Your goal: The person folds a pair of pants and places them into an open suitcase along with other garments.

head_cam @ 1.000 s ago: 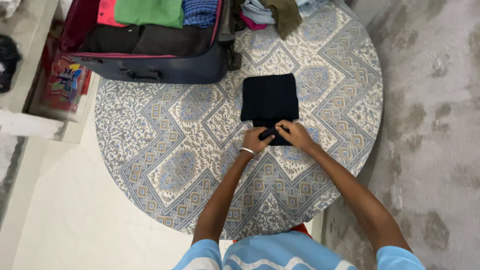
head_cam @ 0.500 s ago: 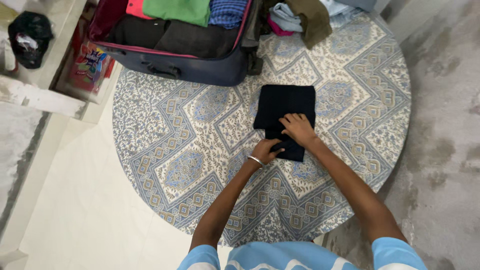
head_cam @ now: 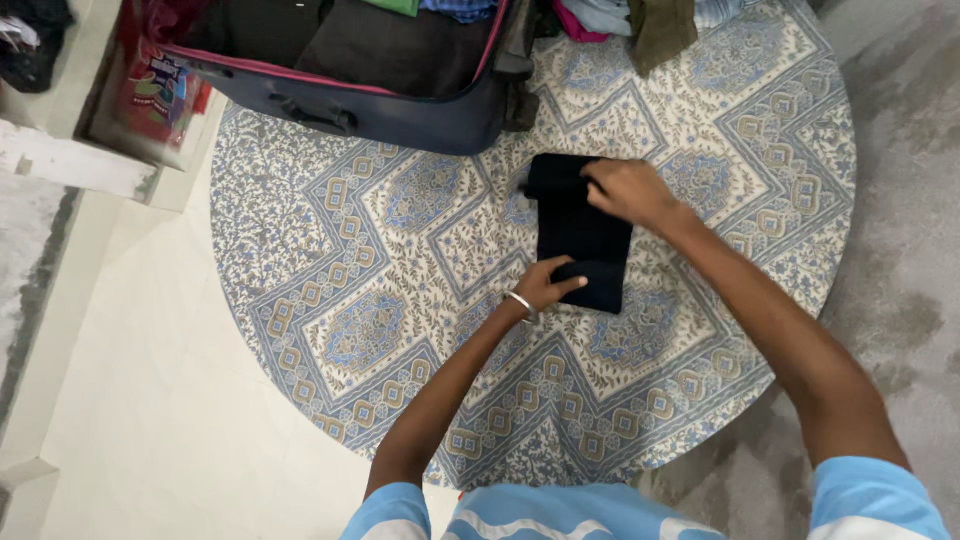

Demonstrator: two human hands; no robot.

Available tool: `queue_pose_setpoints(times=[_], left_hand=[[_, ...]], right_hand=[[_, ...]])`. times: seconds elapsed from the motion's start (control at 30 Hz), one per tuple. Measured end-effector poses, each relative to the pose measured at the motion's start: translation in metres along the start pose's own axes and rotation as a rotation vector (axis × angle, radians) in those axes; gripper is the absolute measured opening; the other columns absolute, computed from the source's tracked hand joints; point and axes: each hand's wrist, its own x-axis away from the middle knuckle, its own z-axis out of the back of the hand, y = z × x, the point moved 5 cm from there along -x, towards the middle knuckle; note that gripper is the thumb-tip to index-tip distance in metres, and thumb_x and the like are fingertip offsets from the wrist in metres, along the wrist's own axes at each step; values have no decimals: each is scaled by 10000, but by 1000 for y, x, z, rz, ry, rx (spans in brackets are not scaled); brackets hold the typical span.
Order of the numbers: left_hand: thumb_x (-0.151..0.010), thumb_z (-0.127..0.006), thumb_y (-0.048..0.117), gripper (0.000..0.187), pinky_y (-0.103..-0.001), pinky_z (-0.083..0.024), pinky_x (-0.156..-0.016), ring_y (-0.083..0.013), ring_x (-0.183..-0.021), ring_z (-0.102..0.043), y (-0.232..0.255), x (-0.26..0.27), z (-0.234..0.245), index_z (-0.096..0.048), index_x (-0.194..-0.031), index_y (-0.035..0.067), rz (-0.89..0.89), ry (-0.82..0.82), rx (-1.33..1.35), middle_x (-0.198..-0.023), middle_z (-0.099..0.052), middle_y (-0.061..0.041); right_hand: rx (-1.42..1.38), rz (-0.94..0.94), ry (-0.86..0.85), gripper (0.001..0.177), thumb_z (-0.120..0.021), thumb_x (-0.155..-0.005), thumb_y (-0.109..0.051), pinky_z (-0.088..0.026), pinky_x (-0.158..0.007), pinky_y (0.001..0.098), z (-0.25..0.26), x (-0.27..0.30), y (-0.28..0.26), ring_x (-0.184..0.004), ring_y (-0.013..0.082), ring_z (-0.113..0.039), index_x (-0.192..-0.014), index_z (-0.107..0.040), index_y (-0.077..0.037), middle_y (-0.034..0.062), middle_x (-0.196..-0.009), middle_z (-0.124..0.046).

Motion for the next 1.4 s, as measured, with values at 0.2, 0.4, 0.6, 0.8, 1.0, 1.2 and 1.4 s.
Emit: queue_pose_setpoints(times=[0.2,0.4,0.6,0.8,1.0,1.2,1.4], left_hand=[[-923,-749,375,490,-341,-533,-892,-178,-986,-655,-15,-80,13,-655,-1223,-1,-138,-3,93,-1043,-715,-85],[-1024,-734,337,422,-395,-504,-870,-213,-930,-575,-32,-180,28,-668,-1190,-45,-92,-93,162,-987,-621,-149],[-848,-766,350,509,-411,-554,-949,-304,-1088,-708,-68,-217,52,-651,-1235,40,192,103,21,-1140,-725,-148],[-880,-799,398,689,-467,-524,-1030,-342,-1226,-643,-8,-185,59,-525,-1426,78,348,266,-502,-1310,-661,-171],[-721,-902,333,993,-551,-458,-1013,-375,-1292,-512,91,-164,83,-368,-1530,118,-255,712,-768,-1532,-454,-202],[-890,-703,171,671,-519,-457,-1060,-282,-1352,-574,116,-196,115,-456,-1514,142,-539,799,-1202,-1456,-532,-78],[-903,-662,162,185,-499,-471,-949,-258,-1015,-664,100,-201,117,-651,-1087,152,-556,427,-1165,-1070,-660,-53]], right_hand=[[-53,15,-19,336,-593,-953,-299,-550,-827,503,38,-57,40,-971,384,-694,-1183,-682,-71,158,-1083,-730],[-89,15,-51,344,-566,-1004,-324,-544,-824,507,28,-97,86,-998,386,-681,-1217,-664,-73,163,-1134,-713],[-118,7,79,346,-588,-987,-265,-521,-889,521,25,-114,113,-1066,419,-647,-1234,-655,-32,200,-1167,-692],[-129,-19,85,333,-604,-990,-243,-514,-910,529,21,-115,121,-1063,426,-643,-1225,-650,-12,216,-1163,-688],[-109,90,110,321,-605,-999,-228,-508,-941,514,31,-111,109,-1087,415,-642,-1229,-648,-8,213,-1152,-687],[25,199,53,354,-608,-974,-242,-502,-965,490,33,-104,92,-1085,371,-661,-1225,-648,4,189,-1137,-700],[272,246,64,432,-641,-935,-352,-477,-996,448,32,-69,67,-1067,278,-678,-1228,-651,-35,129,-1123,-698]])
